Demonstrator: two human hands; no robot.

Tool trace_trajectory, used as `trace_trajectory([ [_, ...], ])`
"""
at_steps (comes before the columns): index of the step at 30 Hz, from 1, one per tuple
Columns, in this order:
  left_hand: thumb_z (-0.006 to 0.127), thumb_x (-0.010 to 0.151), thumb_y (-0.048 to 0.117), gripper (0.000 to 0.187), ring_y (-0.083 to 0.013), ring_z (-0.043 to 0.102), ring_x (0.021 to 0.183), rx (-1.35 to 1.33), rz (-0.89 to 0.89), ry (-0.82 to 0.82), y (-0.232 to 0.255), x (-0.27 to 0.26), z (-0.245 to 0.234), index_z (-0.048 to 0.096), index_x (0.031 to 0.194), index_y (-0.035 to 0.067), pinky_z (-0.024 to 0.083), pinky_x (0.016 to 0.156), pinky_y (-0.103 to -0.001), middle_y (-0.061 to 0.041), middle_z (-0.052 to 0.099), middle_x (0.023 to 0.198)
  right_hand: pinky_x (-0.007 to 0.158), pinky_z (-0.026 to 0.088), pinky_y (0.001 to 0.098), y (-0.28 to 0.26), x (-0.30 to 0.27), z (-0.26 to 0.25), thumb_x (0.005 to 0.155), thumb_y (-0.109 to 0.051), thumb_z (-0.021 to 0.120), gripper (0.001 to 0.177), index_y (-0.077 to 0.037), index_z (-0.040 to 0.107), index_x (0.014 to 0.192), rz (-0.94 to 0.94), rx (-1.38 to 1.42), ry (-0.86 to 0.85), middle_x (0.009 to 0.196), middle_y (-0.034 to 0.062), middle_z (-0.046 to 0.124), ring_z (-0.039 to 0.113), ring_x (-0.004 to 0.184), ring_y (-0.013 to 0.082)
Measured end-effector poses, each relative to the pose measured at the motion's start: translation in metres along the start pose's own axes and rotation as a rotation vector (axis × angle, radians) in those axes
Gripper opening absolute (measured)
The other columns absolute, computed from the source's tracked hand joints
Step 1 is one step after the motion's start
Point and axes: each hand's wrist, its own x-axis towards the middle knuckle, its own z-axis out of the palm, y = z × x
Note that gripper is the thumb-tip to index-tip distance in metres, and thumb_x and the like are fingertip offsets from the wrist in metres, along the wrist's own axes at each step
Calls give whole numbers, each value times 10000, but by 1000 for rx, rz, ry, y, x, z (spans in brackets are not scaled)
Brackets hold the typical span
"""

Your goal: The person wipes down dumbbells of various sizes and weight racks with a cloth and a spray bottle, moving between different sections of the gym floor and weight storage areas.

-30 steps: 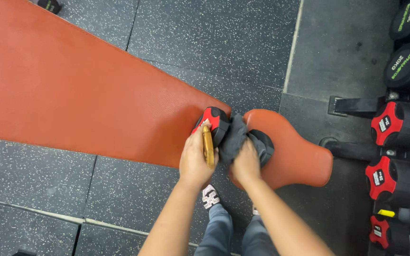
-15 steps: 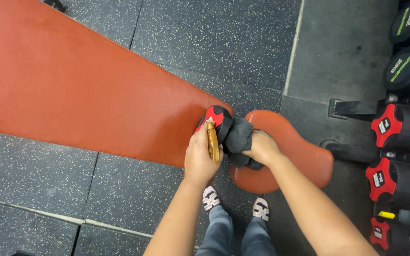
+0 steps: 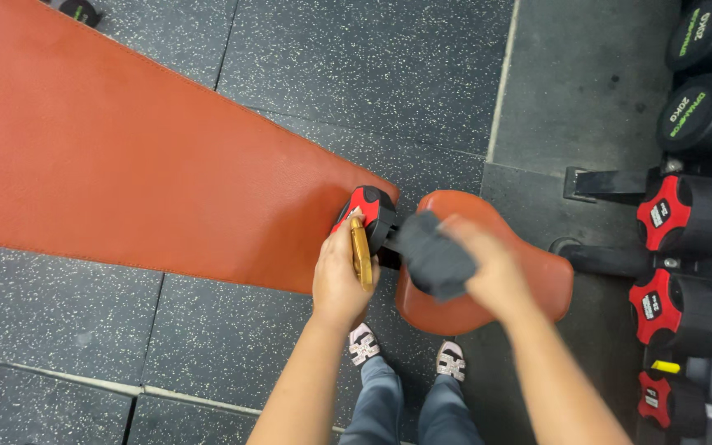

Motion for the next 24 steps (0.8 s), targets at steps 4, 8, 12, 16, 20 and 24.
trace_trajectory([
  [4, 746, 775, 88, 718, -403, 560, 1248, 0, -3, -1, 0, 0, 0, 488, 1444, 59, 453, 1051, -462, -210, 616, 1332, 1169, 397, 351, 19, -7, -71, 656, 119, 533, 848, -72, 510, 1481, 147, 66, 326, 1525, 100, 543, 494, 1446, 241],
  [8, 738, 774, 86, 724, -400, 566, 1244, -1, 1, 12, 1, -1, -2, 477, 1448, 58, 458, 1046, -459, -208, 615, 1335, 1197, 369, 390, 45, -27, -42, 725, 31, 647, 721, -29, 532, 1434, 268, -36, 103, 1511, 172, 523, 488, 1444, 293],
  [12, 735, 778, 84, 727, -399, 564, 1245, 12, 4, 9, 2, -1, -2, 470, 1455, 56, 451, 1050, -462, -208, 618, 1329, 1079, 348, 473, 16, -48, 58, 641, -42, 764, 863, -137, 527, 1465, 307, -146, -78, 1638, 334, 89, 257, 1450, 538],
  [16, 728, 773, 71, 733, -398, 560, 1259, 10, 9, -1, 3, 3, -1, 462, 1456, 44, 446, 1059, -462, -210, 614, 1341, 1078, 460, 465, 6, -32, 83, 706, -107, 721, 716, -187, 578, 1402, 343, -103, 220, 1589, 260, 288, 447, 1372, 470],
  [20, 715, 786, 68, 721, -400, 558, 1257, 26, 25, 1, 3, 6, 3, 462, 1460, 42, 449, 1053, -460, -213, 611, 1347, 1034, 497, 463, 21, 14, 76, 740, -240, 751, 642, -181, 612, 1364, 675, -221, 118, 1432, 204, 492, 558, 1276, 400],
  [24, 711, 802, 69, 706, -407, 558, 1266, 48, 71, 29, 1, 8, 5, 462, 1461, 36, 451, 1053, -464, -222, 612, 1359, 984, 529, 452, 42, 67, 61, 806, -294, 652, 510, -211, 669, 1309, 626, -247, -161, 1245, 153, 705, 663, 1169, 348],
])
